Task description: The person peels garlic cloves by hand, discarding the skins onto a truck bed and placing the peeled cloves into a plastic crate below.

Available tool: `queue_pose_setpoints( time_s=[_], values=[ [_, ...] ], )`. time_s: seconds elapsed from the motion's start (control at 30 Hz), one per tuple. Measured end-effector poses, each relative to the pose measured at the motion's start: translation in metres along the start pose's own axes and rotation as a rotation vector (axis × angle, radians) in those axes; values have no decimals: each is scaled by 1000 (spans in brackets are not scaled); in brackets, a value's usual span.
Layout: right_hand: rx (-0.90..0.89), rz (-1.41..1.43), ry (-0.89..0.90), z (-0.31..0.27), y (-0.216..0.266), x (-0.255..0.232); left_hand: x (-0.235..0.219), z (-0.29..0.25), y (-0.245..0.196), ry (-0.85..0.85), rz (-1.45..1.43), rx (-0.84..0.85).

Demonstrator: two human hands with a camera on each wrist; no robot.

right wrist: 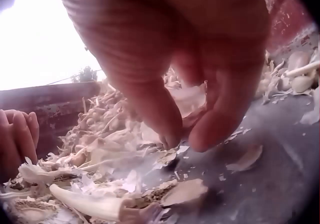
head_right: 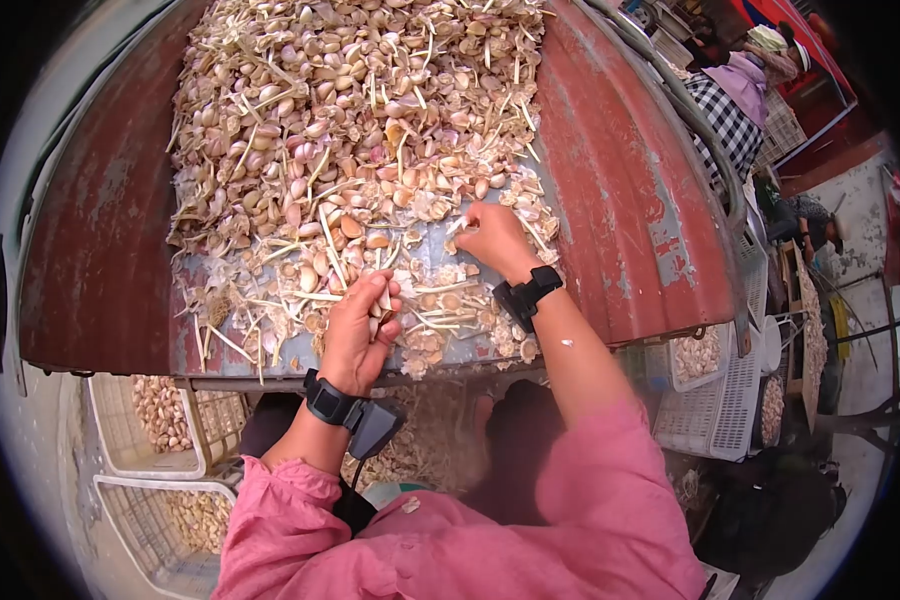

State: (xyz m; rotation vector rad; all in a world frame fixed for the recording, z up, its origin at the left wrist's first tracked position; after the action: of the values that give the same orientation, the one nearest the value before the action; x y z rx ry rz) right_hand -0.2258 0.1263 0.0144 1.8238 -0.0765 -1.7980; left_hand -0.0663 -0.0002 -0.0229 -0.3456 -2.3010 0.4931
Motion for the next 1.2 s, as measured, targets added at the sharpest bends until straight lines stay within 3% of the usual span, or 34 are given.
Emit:
queue_pose_setpoints(
  time_s=[0.07, 0.13, 0.2, 0.3, 0.37, 0.57, 0.63, 0.67, 0.73, 0.77, 0.83, 0.87, 0.93, 0.97, 1.0, 1.07, 1.1, 1.13, 1.2],
  values=[
    [215, 560, 130, -18, 5, 4, 2, 0, 5, 38, 52, -18],
    [337, 1066, 99, -47, 29, 2, 4, -2, 9, 56, 73, -19],
    [372, 1152, 130, -68, 39, 9, 10, -6, 12, 120, 92, -3],
    [452, 1407, 1, -88, 48, 15, 14, -12, 17, 167, 120, 44],
    [483, 1448, 18, -95, 55, 14, 13, -11, 21, 195, 149, 110],
    [462, 1423, 76, -98, 55, 12, 20, -20, 17, 235, 176, 66],
    [208, 1187, -19, -97, 54, 2, 16, -18, 18, 231, 226, 80],
    [211, 1188, -21, -97, 49, 3, 13, -17, 19, 228, 274, 95],
    [-205, 703, -289, -98, 52, -12, 12, -17, 20, 295, 314, 125],
    [-201, 703, -291, -100, 52, -12, 14, -19, 21, 361, 351, 159],
    [263, 1184, -38, -101, 42, 3, 18, -26, 20, 400, 307, 135],
    [270, 1185, -45, -100, 38, 2, 21, -32, 18, 439, 262, 110],
    [561, 1623, 440, -97, 33, 15, 30, -35, 13, 483, 159, 138],
    [461, 1346, 358, -89, 19, 10, 26, -31, 14, 443, 142, 153],
    [463, 1347, 354, -87, 8, 10, 23, -29, 14, 404, 127, 165],
    [-111, 386, -201, -74, -6, -17, 22, -26, 8, 366, 108, 137],
    [-7, 184, -194, -74, -5, -29, 17, -20, 3, 300, 36, 107],
    [-3, 181, -194, -75, -4, -27, 12, -14, -1, 233, -35, 78],
    [-290, 202, -252, -78, 19, -17, 8, -7, -13, 204, -46, 108]
  ],
)
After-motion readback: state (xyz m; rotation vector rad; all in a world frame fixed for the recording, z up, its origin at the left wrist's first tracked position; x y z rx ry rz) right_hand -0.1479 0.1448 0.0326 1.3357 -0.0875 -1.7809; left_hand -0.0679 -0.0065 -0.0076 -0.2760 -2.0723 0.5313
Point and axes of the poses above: each hand's wrist, its own z-axis towards the middle knuckle, its own x-axis out of the palm, y = z × x, the point moved 5 cm from there along z, towards the middle knuckle, and after that the axes turned 12 degrees about -y, right-handed, at the moved point
